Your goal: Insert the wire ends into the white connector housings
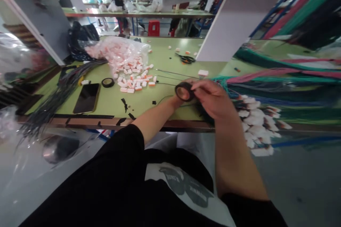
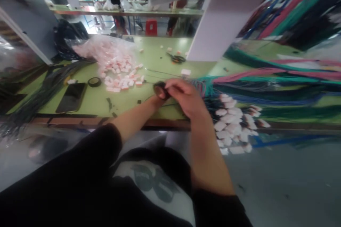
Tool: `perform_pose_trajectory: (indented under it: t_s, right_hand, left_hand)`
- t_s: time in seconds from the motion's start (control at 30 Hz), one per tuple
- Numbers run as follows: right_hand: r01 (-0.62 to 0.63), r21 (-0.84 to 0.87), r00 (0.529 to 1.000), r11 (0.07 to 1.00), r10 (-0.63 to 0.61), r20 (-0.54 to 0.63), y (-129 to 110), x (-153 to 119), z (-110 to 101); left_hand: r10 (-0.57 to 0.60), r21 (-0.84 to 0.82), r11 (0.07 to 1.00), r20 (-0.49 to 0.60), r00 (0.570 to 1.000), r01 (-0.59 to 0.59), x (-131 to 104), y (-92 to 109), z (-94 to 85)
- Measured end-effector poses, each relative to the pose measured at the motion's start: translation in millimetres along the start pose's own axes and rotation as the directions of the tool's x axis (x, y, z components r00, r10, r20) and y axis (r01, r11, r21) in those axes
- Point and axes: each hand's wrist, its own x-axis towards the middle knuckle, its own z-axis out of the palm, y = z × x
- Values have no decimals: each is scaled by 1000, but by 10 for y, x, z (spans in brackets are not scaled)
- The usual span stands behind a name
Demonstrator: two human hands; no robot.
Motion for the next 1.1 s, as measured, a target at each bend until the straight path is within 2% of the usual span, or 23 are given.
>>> perform_pose_trajectory:
  t_s: [0.03, 0.1, 0.17, 0.23, 0.37, 0.5, 0.57, 0.67, 0.73, 0.8, 0.9, 1.1]
  right_hand:
    - [-21, -25, 997, 999, 18, -81, 55, -51, -146]
    - [-60, -145, 978, 988, 29, -205, 182, -124, -371]
    - [-83, -291, 959, 953, -3, -285, 309, -143, -503]
    - [-86, -408, 948, 909, -51, -313, 411, -115, -556]
    - [-78, -540, 957, 838, -90, -277, 494, -3, -550]
    - [-101, -534, 938, 839, -99, -333, 448, 91, -612]
    - [-144, -487, 941, 862, -33, -337, 395, 133, -694]
    - [-242, -402, 962, 883, 165, -216, 316, 191, -812]
    - [-288, -375, 957, 881, 256, -134, 288, 217, -849]
    - [-290, -376, 957, 880, 254, -143, 289, 228, -848]
    - [-267, -388, 952, 882, 178, -250, 331, 233, -820]
    - [-263, -380, 941, 887, 148, -305, 376, 261, -829]
  left_hand:
    - [-19, -79, 997, -62, 998, 14, 1, -4, 12]
    - [-75, -209, 977, -113, 991, 50, -5, 3, 47]
    - [-111, -289, 954, -84, 990, 83, -17, 26, 74]
    - [-124, -334, 937, -43, 991, 103, -30, 60, 80]
    - [-140, -306, 943, -8, 990, 131, -55, 133, 46]
    - [-107, -234, 965, 48, 993, 115, -79, 183, 6]
    - [-80, -180, 979, 78, 994, 93, -91, 202, -12]
    - [-51, -98, 993, 112, 992, 62, -108, 231, -36]
    - [-44, -62, 997, 127, 991, 52, -110, 242, -41]
    - [-32, -54, 998, 125, 992, 39, -99, 236, -32]
    - [13, -67, 998, 82, 997, -7, -69, 189, -3]
    - [203, 4, 979, 21, 979, -203, -56, 74, 49]
